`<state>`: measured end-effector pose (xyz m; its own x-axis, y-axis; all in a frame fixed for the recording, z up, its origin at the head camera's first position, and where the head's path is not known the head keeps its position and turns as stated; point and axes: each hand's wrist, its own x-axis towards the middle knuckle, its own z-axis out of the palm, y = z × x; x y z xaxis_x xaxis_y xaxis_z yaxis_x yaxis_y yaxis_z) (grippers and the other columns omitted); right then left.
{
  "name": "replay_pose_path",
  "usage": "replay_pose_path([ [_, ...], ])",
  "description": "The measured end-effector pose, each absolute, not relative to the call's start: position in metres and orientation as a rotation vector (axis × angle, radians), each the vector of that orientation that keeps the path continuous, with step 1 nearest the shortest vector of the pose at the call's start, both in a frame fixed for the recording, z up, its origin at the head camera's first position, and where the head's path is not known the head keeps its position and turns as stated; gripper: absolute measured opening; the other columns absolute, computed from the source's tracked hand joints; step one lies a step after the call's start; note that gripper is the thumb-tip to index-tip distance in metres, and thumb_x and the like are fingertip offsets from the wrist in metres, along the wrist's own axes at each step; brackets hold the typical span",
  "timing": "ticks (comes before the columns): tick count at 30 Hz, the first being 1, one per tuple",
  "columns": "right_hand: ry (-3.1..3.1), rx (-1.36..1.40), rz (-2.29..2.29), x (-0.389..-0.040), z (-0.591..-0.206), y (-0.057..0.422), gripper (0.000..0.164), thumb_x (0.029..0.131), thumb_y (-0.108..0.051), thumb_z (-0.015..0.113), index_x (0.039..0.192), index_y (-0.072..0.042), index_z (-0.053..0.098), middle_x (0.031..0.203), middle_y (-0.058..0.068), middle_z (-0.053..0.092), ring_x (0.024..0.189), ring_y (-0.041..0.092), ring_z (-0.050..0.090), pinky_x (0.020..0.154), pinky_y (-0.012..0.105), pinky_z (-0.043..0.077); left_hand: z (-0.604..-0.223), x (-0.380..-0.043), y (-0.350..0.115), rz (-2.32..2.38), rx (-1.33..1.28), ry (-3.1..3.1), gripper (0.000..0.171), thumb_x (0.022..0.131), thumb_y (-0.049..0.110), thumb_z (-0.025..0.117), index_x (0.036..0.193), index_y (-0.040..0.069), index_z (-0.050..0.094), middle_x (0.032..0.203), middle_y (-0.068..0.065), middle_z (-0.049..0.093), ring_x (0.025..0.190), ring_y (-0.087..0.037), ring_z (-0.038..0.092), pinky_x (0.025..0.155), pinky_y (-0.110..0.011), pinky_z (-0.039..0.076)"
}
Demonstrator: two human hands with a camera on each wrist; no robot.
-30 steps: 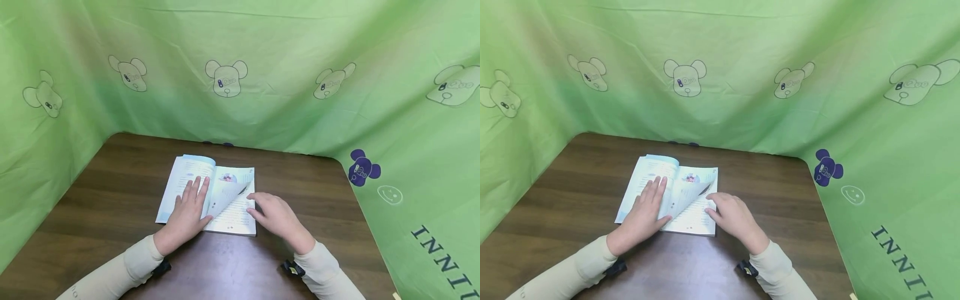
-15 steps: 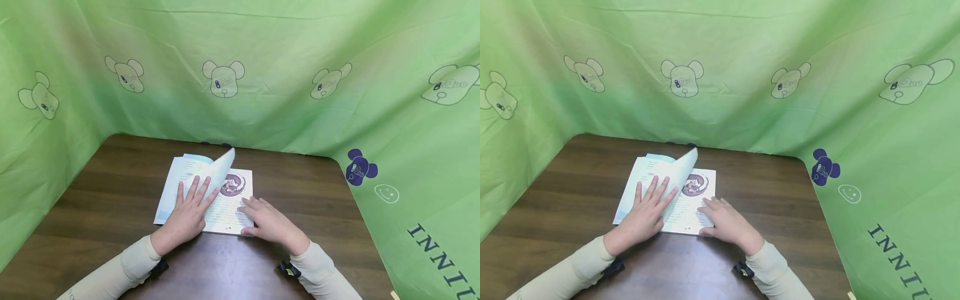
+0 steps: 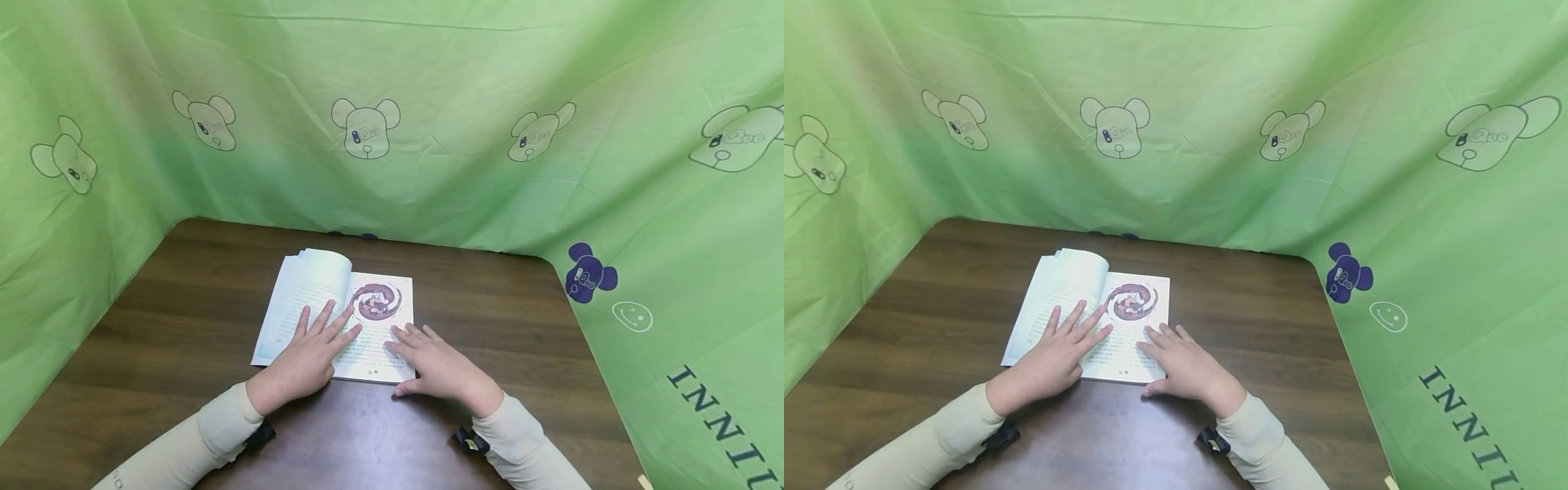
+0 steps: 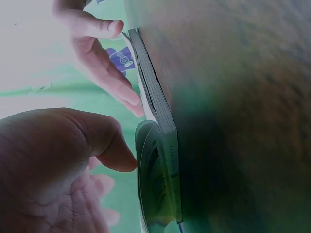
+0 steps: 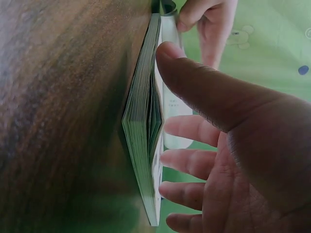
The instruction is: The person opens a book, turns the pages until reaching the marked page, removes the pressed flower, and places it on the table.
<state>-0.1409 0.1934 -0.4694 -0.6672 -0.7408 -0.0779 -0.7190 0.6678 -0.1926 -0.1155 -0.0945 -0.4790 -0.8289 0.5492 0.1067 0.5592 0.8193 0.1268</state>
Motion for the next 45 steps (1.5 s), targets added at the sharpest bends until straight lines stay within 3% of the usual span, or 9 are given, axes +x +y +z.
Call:
replay_pose_path([
  [5, 2.723, -1.195, -0.217, -0.14, -0.469, 0.193, 0.083, 0.083, -0.056, 0.078, 0.148, -0.011, 0.054, 0.159, 0.02, 0.043, 0.149, 0.043, 0.036, 0.12, 0.062, 0.025, -0.479, -0.115, -0.095, -0.303, -0.849, -3.035, 0.072, 0.091, 0.007, 0.064, 0.158, 0.021, 0.042, 0.17, -0.012, 0.023, 0.152, -0.051, 0.021, 0.112, -0.075, 0.026],
  [10, 2.72, -1.191, -0.214, -0.141, -0.47, 0.192, 0.078, 0.086, -0.054, 0.076, 0.147, -0.01, 0.056, 0.159, 0.019, 0.043, 0.148, 0.042, 0.037, 0.12, 0.062, 0.025, -0.48, -0.115, -0.097, -0.363, -0.732, -3.14, 0.073, 0.092, 0.009, 0.059, 0.161, 0.021, 0.036, 0.169, -0.016, 0.023, 0.15, -0.055, 0.022, 0.11, -0.075, 0.029],
  [15, 2.722, -1.192, -0.199, -0.142, -0.471, 0.19, 0.078, 0.086, -0.055, 0.076, 0.146, -0.01, 0.056, 0.159, 0.019, 0.043, 0.148, 0.042, 0.037, 0.12, 0.062, 0.025, -0.481, -0.117, -0.099, -0.408, -0.678, -3.16, 0.063, 0.101, 0.031, 0.06, 0.159, 0.019, 0.039, 0.167, -0.02, 0.027, 0.15, -0.054, 0.023, 0.109, -0.076, 0.029],
  [19, 2.725, -1.172, -0.2, -0.14, -0.47, 0.19, 0.076, 0.087, -0.053, 0.076, 0.145, -0.009, 0.057, 0.158, 0.02, 0.043, 0.148, 0.042, 0.038, 0.119, 0.062, 0.027, -0.48, -0.116, -0.1, -0.408, -0.652, -3.179, 0.07, 0.099, 0.047, 0.064, 0.157, 0.014, 0.043, 0.166, -0.02, 0.03, 0.15, -0.054, 0.023, 0.107, -0.077, 0.03],
  [23, 2.733, -1.173, -0.186, -0.139, -0.471, 0.188, 0.072, 0.089, -0.052, 0.074, 0.145, -0.009, 0.057, 0.158, 0.02, 0.044, 0.148, 0.042, 0.039, 0.118, 0.062, 0.028, -0.478, -0.115, -0.101, -0.422, -0.601, -3.196, 0.07, 0.097, 0.048, 0.066, 0.152, 0.008, 0.049, 0.166, -0.017, 0.032, 0.151, -0.052, 0.024, 0.106, -0.078, 0.03],
  [29, 2.739, -1.178, -0.155, -0.139, -0.469, 0.189, 0.069, 0.09, -0.05, 0.074, 0.144, -0.01, 0.059, 0.157, 0.018, 0.046, 0.146, 0.041, 0.041, 0.117, 0.063, 0.03, -0.478, -0.115, -0.1, -0.461, -0.576, -3.194, 0.068, 0.097, 0.046, 0.068, 0.151, 0.008, 0.051, 0.165, -0.015, 0.033, 0.151, -0.05, 0.024, 0.106, -0.079, 0.029],
  [36, 2.732, -1.256, -0.13, -0.142, -0.463, 0.192, 0.045, 0.094, -0.038, 0.073, 0.13, -0.012, 0.071, 0.149, 0.015, 0.056, 0.138, 0.041, 0.051, 0.111, 0.063, 0.038, -0.479, -0.116, -0.1, -0.456, -0.578, -3.187, 0.068, 0.096, 0.046, 0.068, 0.151, 0.009, 0.051, 0.165, -0.014, 0.033, 0.151, -0.05, 0.024, 0.105, -0.079, 0.03],
  [45, 2.718, -1.313, -0.134, -0.143, -0.458, 0.197, 0.006, 0.093, -0.023, 0.075, 0.093, -0.02, 0.079, 0.139, 0.012, 0.065, 0.132, 0.039, 0.059, 0.107, 0.061, 0.044, -0.477, -0.116, -0.099, -0.446, -0.589, -3.187, 0.069, 0.095, 0.046, 0.07, 0.15, 0.009, 0.052, 0.165, -0.015, 0.033, 0.151, -0.051, 0.025, 0.104, -0.08, 0.031],
])
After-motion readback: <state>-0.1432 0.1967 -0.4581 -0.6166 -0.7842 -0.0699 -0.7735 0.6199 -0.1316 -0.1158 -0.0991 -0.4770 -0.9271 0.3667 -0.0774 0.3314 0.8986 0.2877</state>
